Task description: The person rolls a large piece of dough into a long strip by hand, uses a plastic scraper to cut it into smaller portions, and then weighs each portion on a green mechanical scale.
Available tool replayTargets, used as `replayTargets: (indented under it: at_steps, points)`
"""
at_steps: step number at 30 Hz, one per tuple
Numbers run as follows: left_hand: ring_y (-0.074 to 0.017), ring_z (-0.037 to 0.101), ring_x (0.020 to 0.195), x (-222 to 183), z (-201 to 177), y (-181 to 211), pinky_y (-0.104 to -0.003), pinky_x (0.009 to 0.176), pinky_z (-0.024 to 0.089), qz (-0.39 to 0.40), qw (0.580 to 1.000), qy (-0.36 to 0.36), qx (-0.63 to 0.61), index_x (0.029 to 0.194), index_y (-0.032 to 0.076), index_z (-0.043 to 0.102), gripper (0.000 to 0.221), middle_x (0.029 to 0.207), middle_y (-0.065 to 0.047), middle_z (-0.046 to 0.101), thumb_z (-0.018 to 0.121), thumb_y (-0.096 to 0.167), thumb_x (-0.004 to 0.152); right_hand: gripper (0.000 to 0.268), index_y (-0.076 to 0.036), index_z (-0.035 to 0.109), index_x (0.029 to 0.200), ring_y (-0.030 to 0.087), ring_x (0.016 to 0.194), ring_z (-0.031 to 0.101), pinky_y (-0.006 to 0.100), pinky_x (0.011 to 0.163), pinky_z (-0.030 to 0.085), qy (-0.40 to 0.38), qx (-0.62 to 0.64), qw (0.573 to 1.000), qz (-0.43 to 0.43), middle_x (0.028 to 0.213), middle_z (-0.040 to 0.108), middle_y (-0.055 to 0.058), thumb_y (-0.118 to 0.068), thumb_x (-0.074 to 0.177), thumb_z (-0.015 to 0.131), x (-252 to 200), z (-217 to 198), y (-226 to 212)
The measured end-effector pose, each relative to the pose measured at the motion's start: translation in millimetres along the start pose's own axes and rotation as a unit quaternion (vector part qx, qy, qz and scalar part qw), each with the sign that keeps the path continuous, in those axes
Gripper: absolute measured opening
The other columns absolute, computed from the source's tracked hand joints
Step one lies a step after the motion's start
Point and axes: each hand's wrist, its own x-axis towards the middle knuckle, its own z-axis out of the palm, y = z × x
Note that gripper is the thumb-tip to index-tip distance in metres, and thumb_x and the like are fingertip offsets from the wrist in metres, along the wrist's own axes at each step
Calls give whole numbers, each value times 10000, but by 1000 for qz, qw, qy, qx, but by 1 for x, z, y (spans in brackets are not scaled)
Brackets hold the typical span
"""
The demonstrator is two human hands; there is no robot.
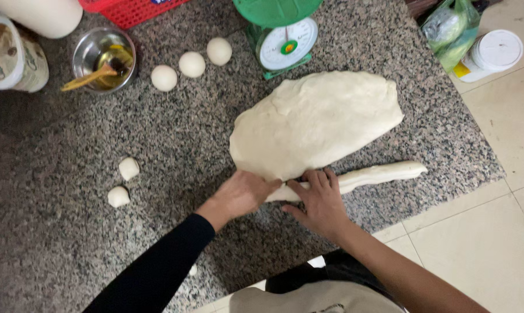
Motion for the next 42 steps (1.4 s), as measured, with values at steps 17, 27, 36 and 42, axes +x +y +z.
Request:
replayTargets:
  at_steps: [17,27,36,42]
  points:
    - [-357,675,1021,-87,38,-2,-488,890,525,-307,935,146,-98,1269,35,612,577,1080,-188,711,650,491,918,575,-151,624,1330,392,1369,433,636,1146,262,72,26,970,-229,1418,535,162,-457,848,696,-38,-5,63]
    - [-350,571,1155,25,92,104,-518,970,445,-129,951,271,72,1404,82,566,657,1270,-211,605,577,543,936,618,-256,579,1440,406,1190,527,593,1006,428,13,-146,961,-234,1344,556,211,-548,895,580,-43,-52,173]
    - [-273,726,1032,21,35,125,-434,905,581,-281,946,114,-116,1264,156,705,553,1129,-132,744,530,591,970,557,-265,726,1321,245,877,779,374,824,602,-346,-45,934,-79,1047,806,55,-620,962,493,32,-93,180]
    - [-431,571,1243,0,79,129,-564,986,445,-279,931,231,-52,1311,101,659,597,1321,-258,628,613,562,936,676,-284,470,1528,357,1271,532,508,952,524,-288,-162,936,-121,1407,490,177,-649,960,429,1,-95,183]
